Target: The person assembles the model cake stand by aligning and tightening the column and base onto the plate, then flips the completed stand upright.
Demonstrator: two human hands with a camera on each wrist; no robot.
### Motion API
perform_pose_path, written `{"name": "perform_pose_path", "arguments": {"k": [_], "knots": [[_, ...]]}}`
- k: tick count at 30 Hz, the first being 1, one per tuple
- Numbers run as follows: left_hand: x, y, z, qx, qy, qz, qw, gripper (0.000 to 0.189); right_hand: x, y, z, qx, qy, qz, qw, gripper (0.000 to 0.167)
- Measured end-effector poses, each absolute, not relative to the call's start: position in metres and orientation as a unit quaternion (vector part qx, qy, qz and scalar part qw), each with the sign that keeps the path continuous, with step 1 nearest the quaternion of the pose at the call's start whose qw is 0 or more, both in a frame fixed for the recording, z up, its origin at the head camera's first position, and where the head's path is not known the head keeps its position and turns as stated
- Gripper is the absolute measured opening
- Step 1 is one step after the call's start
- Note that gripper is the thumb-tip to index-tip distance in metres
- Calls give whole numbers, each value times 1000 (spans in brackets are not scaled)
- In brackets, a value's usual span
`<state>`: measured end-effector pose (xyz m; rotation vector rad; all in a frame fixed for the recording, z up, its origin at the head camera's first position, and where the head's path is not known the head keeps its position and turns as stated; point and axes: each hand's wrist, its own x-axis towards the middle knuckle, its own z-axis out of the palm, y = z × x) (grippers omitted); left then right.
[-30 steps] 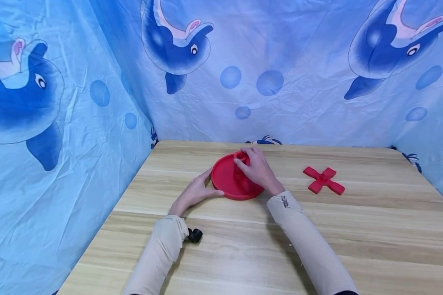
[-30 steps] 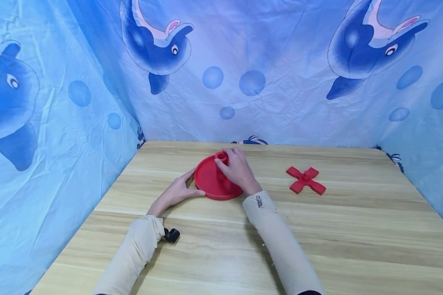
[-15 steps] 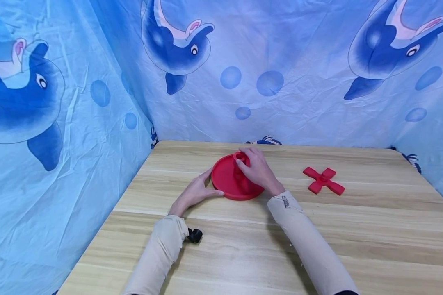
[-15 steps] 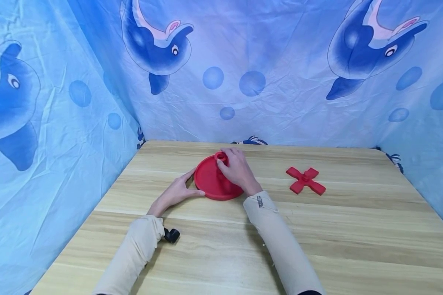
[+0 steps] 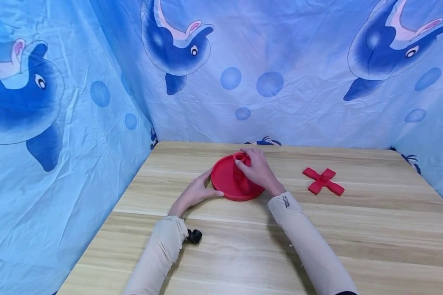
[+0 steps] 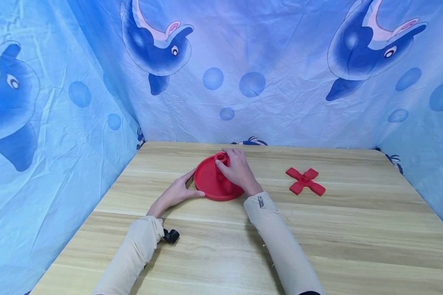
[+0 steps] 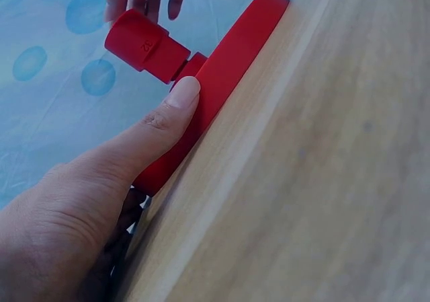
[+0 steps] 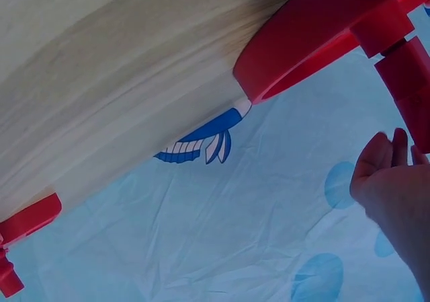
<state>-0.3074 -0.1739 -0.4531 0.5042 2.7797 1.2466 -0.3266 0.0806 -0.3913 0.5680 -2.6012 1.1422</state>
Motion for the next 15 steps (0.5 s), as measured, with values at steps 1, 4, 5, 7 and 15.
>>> {"name": "perform_pose_path", "arguments": {"k": [1, 4, 5, 7, 15], "knots": [[-308, -174, -454, 164, 900, 404, 27, 112, -326, 81, -391, 197, -891, 392, 119, 55], [-308, -174, -453, 163, 901, 401, 26, 112, -326, 80, -391, 202, -888, 396, 116, 54], [-308, -174, -453, 164, 901, 400, 25, 112, -326, 80, -391, 202, -888, 397, 116, 53], [-308, -174, -453, 163, 902, 400, 24, 112, -326, 80, -391, 198, -887, 401, 117, 52], [-306, -175, -453, 163, 899, 406, 27, 112, -327, 78, -392, 178, -887, 408, 123, 55]]}}
